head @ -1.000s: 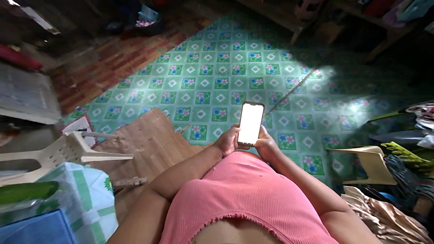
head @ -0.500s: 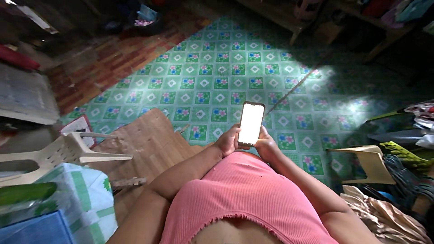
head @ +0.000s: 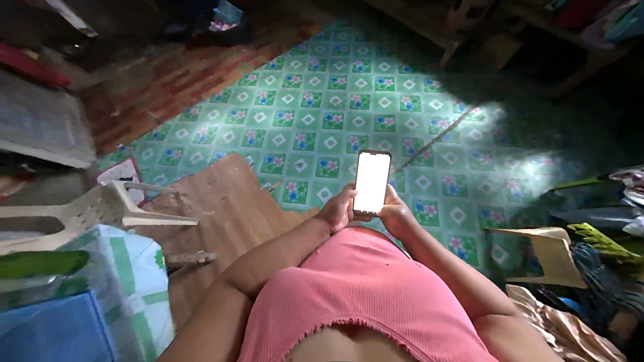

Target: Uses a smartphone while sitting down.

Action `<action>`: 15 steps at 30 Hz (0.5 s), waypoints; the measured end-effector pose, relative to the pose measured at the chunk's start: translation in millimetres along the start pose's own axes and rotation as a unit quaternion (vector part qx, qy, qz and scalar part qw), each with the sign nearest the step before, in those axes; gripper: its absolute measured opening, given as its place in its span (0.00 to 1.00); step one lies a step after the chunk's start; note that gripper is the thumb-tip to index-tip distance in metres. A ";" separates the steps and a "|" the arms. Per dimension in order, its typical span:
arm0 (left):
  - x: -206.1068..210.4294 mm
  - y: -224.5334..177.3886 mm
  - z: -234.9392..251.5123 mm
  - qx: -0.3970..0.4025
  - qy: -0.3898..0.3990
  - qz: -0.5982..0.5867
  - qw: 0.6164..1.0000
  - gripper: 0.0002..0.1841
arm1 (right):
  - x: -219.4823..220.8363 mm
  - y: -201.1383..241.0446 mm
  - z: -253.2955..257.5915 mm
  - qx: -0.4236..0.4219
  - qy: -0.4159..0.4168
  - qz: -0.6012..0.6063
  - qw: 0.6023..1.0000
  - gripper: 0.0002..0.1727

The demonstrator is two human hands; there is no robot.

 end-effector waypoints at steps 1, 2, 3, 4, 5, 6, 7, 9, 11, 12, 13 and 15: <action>0.0 -0.3 -0.9 0.005 -0.006 -0.005 1.000 0.25 | 0.2 0.9 1.4 0.004 0.009 -0.003 1.000 0.46; 0.3 -0.7 -2.2 0.009 -0.011 -0.008 1.000 0.25 | 0.7 1.7 2.9 0.009 0.016 -0.007 1.000 0.45; 0.6 -1.1 -3.7 0.015 -0.015 -0.008 1.000 0.25 | 1.4 2.1 4.5 0.017 0.023 -0.012 1.000 0.46; 0.8 -2.0 -5.3 0.024 -0.020 -0.004 0.999 0.27 | 2.7 2.7 6.4 0.025 0.032 -0.020 0.999 0.47; 0.4 -2.7 -6.9 0.033 -0.026 0.006 0.999 0.31 | 4.7 3.7 8.6 0.034 0.040 -0.033 0.998 0.49; -1.6 -2.6 -8.5 0.041 -0.038 0.018 0.998 0.35 | 7.5 4.4 11.1 0.045 0.047 -0.051 0.997 0.52; -5.1 -2.2 -10.6 0.046 -0.057 0.023 0.997 0.37 | 11.0 4.1 14.1 0.059 0.053 -0.074 0.994 0.54; -13.5 -0.9 -16.1 0.068 -0.108 0.007 0.992 0.38 | 19.1 2.7 21.2 0.079 0.080 -0.113 0.987 0.55; -20.6 0.8 -23.0 0.107 -0.144 -0.022 0.984 0.39 | 28.1 1.5 27.6 0.098 0.124 -0.120 0.980 0.52; -25.2 1.7 -27.2 0.127 -0.162 -0.036 0.978 0.39 | 33.3 -0.3 31.8 0.112 0.154 -0.106 0.976 0.50; -30.4 2.1 -33.4 0.143 -0.182 -0.049 0.972 0.40 | 39.2 -4.4 37.5 0.133 0.184 -0.091 0.970 0.48; -39.7 6.8 -52.0 0.160 -0.211 -0.075 0.961 0.42 | 51.9 -20.2 47.0 0.194 0.242 -0.059 0.949 0.49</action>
Point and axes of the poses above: each hand's wrist, its own z-axis towards the middle knuckle, its own x-axis out of the palm, y = z × x, the point moved 8 cm from there along z, towards the middle knuckle, and after that the axes turned 7 degrees about x, right-handed, at the moved point
